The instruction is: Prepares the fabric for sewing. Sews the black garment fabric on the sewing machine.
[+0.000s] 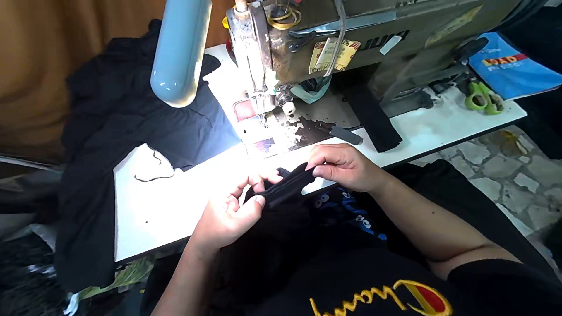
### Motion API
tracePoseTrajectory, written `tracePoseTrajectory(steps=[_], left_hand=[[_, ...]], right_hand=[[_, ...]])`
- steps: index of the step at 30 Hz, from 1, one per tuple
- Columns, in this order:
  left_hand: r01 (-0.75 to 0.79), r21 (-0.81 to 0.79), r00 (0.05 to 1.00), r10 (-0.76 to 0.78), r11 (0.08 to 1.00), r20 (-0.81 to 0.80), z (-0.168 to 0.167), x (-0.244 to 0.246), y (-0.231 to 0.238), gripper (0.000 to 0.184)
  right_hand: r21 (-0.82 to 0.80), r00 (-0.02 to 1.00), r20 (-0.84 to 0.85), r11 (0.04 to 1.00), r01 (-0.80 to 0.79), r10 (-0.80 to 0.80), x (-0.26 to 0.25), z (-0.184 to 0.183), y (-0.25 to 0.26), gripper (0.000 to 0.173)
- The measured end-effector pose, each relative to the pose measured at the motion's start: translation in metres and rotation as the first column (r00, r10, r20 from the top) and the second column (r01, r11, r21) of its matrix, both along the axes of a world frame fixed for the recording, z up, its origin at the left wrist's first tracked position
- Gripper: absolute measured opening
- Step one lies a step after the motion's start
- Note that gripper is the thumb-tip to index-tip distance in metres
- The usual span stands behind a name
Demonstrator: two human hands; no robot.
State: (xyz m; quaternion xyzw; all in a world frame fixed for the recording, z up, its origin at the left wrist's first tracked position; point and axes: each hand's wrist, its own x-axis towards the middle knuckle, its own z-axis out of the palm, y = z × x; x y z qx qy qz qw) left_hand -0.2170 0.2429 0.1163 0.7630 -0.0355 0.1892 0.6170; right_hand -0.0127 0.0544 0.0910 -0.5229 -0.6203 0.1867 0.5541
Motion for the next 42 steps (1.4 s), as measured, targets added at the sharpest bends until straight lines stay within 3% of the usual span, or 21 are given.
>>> tracePoseTrajectory(steps=[2,4,8,10,14,17,23,27,33,42], left_hand=[[0.033,-0.030,0.999,-0.033,0.999,0.001,0.002,-0.001,-0.002,0.003],[0.063,-0.047,0.998,-0.063,0.997,-0.001,0.003,-0.003,-0.007,0.003],[0.081,0.012,0.996,-0.081,0.997,0.026,0.001,-0.002,-0.028,0.003],[0.059,0.108,0.996,-0.066,0.992,0.058,-0.001,-0.001,-0.039,0.006],[0.031,0.321,0.987,-0.079,0.947,0.138,0.002,-0.003,-0.060,0.010],[-0.067,0.460,0.979,-0.032,0.885,0.203,0.003,-0.002,-0.075,0.008],[-0.267,0.256,0.925,0.173,0.929,0.337,0.011,0.026,-0.053,0.010],[-0.329,0.117,0.902,0.276,0.937,0.331,0.015,0.038,-0.042,0.005],[-0.339,0.019,0.892,0.315,0.941,0.323,0.012,0.045,-0.039,0.006],[-0.322,0.027,0.902,0.298,0.946,0.312,0.014,0.045,-0.034,0.005]], right_hand=[[-0.031,0.999,-0.034,0.999,-0.010,0.009,-0.003,0.002,-0.002,0.012],[-0.066,0.998,0.061,0.998,0.000,0.004,-0.004,0.003,-0.006,0.024],[-0.016,0.961,0.259,0.995,0.103,-0.095,-0.006,-0.008,-0.007,0.018],[-0.035,0.974,0.181,0.988,0.148,-0.139,-0.010,-0.013,-0.008,0.019],[-0.046,0.993,-0.080,0.995,0.088,-0.091,-0.024,-0.002,-0.010,0.019],[0.015,0.989,-0.009,0.989,0.149,-0.149,-0.036,0.015,-0.004,0.016],[0.283,0.893,0.182,0.892,0.354,-0.412,-0.020,0.045,0.051,0.028],[0.330,0.811,0.226,0.826,0.458,-0.540,-0.008,0.058,0.080,0.044],[0.299,0.768,0.288,0.815,0.496,-0.573,-0.001,0.061,0.089,0.043],[0.368,0.725,0.298,0.776,0.512,-0.620,0.000,0.059,0.096,0.042]])
